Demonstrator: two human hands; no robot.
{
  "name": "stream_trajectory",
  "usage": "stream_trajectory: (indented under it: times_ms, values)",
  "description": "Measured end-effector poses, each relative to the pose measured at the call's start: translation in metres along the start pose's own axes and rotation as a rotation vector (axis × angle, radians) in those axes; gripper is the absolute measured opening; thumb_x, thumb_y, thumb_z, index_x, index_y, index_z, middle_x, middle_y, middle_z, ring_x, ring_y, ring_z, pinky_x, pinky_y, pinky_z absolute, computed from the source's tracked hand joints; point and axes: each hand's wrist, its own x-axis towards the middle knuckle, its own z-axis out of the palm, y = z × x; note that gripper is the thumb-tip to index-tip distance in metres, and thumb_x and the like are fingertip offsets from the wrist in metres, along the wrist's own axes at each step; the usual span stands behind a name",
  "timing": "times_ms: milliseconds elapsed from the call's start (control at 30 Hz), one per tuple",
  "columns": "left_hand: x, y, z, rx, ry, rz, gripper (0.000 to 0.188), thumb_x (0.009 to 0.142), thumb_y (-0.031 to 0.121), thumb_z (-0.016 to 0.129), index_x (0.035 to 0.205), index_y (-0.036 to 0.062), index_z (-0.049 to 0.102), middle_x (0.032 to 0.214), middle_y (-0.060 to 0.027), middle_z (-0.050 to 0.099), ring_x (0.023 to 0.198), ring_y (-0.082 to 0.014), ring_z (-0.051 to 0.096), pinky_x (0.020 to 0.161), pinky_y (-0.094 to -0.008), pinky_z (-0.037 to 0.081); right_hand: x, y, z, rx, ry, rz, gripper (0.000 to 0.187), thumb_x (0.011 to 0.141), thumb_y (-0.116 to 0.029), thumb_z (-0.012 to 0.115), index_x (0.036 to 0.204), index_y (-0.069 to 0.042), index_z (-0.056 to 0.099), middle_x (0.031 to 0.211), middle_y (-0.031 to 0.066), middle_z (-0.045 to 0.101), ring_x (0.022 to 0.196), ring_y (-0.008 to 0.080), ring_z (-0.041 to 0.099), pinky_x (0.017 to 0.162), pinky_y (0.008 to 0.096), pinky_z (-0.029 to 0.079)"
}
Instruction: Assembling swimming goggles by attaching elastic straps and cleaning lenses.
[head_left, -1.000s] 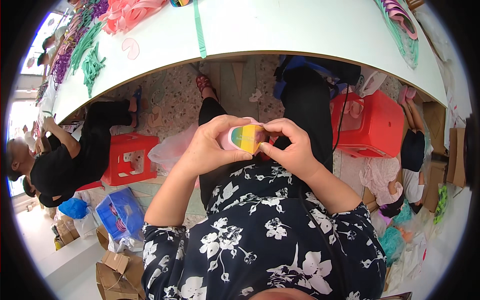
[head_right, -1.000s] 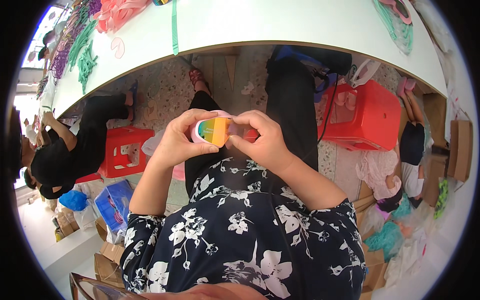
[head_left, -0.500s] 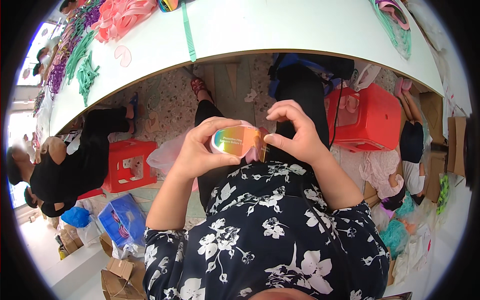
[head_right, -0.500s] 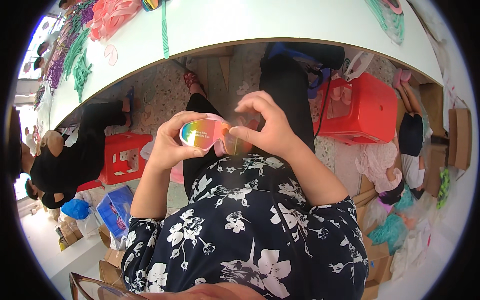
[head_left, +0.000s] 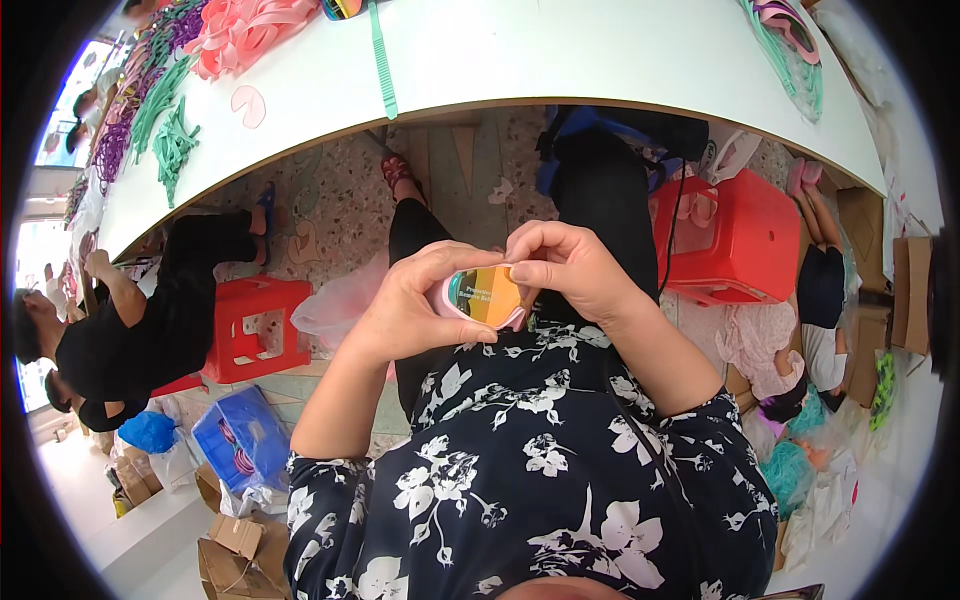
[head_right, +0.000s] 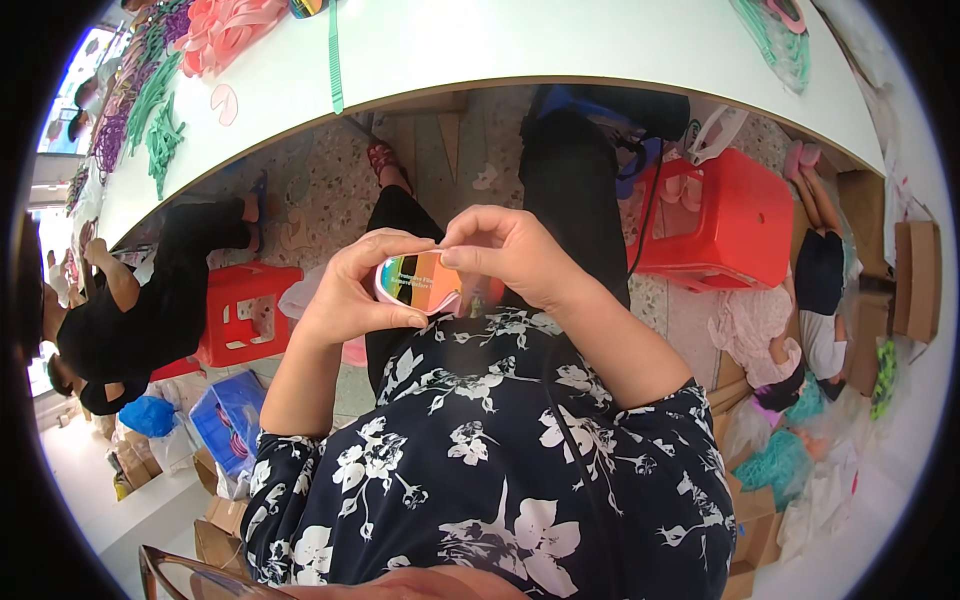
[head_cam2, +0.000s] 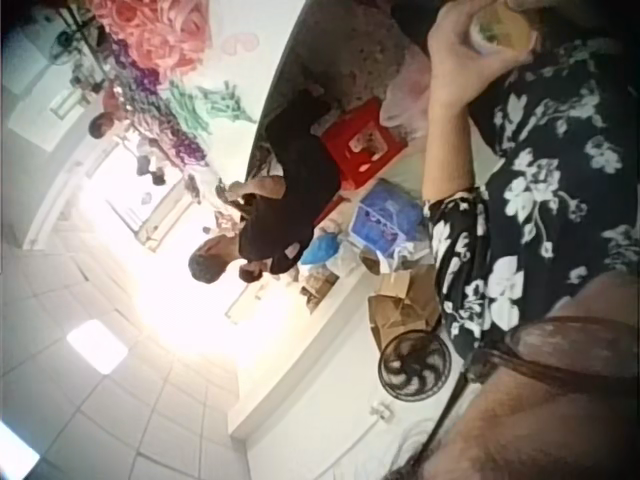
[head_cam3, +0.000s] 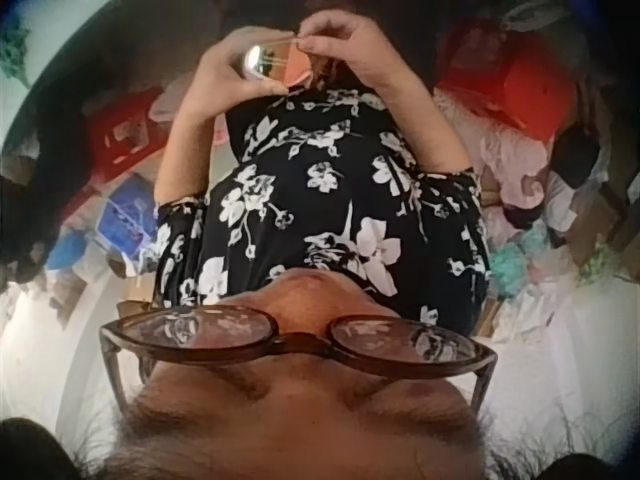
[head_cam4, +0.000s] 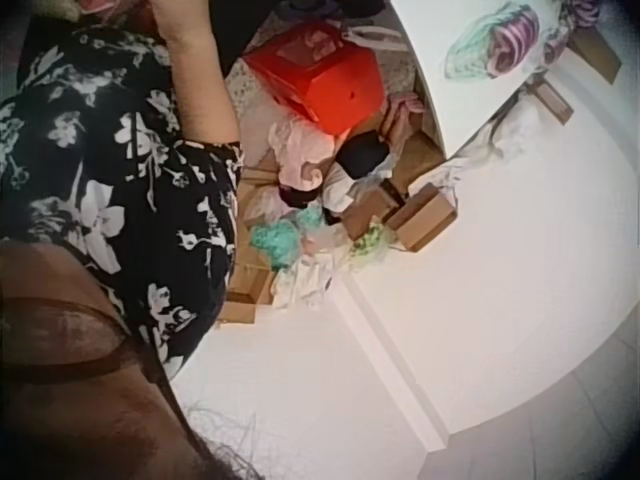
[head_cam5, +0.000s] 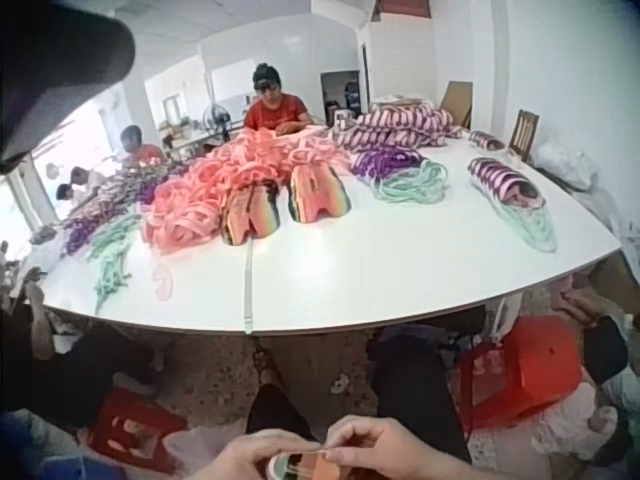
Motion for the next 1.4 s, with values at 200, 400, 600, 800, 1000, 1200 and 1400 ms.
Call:
stream_trajectory:
  times_ms: [200,400,600,800,1000,1200,1400]
  values:
    - [0.002,0.003,0.003,0.029,0.009,0.011,0.068,0.059,0.019,0.094,0.121,0.008,0.069,0.114,-0.0089,0.069,0.108,-0.024,0.064,0.094,-0.0348,0.05,0.003,0.011,-0.004,0.067,0.034,-0.084,0.007,0.09,-0.007,0.071,0.093,-0.002,0.068,0.098,0.0028,0.061,0.094,0.0109,0.061,0.084,0.0265,0.049]
    - [0.0,0.0,0.005,-0.071,0.018,-0.05,0.07,0.06,0.024,0.096,0.12,0.0025,0.068,0.115,-0.0091,0.069,0.109,-0.0204,0.062,0.096,-0.0335,0.046,0.0,0.011,-0.007,-0.221,-0.005,-0.356,0.008,0.09,-0.005,0.072,0.096,-0.002,0.069,0.11,0.0041,0.055,0.105,0.0116,0.056,0.088,0.0263,0.046]
    - [-0.001,-0.009,0.006,-0.317,0.082,-0.031,0.065,0.062,0.018,0.094,0.119,0.0031,0.067,0.113,-0.0071,0.065,0.108,-0.0182,0.061,0.096,-0.0325,0.046,-0.009,0.002,-0.006,-0.01,-0.076,-0.147,0.027,0.092,-0.011,0.07,0.118,-0.004,0.066,0.113,0.0047,0.061,0.106,0.0134,0.06,0.091,0.0281,0.049]
    - [-0.004,-0.012,0.004,-0.437,0.034,-0.096,0.063,0.064,0.016,0.093,0.12,0.0012,0.066,0.113,-0.0064,0.064,0.107,-0.0157,0.061,0.095,-0.0307,0.046,-0.01,0.005,-0.007,0.013,-0.07,-0.043,0.031,0.093,-0.012,0.068,0.122,0.0,0.066,0.106,0.0069,0.067,0.095,0.0148,0.063,0.084,0.0272,0.052]
    - [-0.006,-0.012,0.007,-0.523,0.049,-0.132,0.064,0.065,0.014,0.092,0.121,-0.0003,0.066,0.119,-0.0085,0.065,0.108,-0.0164,0.062,0.097,-0.0308,0.047,-0.007,0.011,-0.013,-0.001,-0.059,-0.123,0.02,0.092,-0.007,0.068,0.109,0.003,0.072,0.1,0.0086,0.065,0.093,0.0162,0.062,0.084,0.0272,0.049]
    - [-0.008,-0.01,0.01,-0.647,0.088,-0.19,0.063,0.065,0.01,0.09,0.122,-0.0015,0.065,0.121,-0.0092,0.065,0.109,-0.016,0.063,0.098,-0.0305,0.048,-0.005,0.014,-0.012,0.012,-0.056,-0.137,0.018,0.092,-0.006,0.067,0.107,0.004,0.073,0.099,0.0085,0.064,0.094,0.0157,0.06,0.087,0.0283,0.048]
    - [-0.01,-0.011,0.009,-0.622,0.106,-0.203,0.063,0.066,0.006,0.089,0.123,-0.0014,0.063,0.121,-0.0092,0.066,0.108,-0.0151,0.063,0.098,-0.0301,0.048,-0.004,0.016,-0.01,0.01,-0.01,-0.152,0.016,0.097,-0.011,0.063,0.103,0.001,0.072,0.095,0.0014,0.068,0.089,0.0083,0.061,0.083,0.0244,0.049]
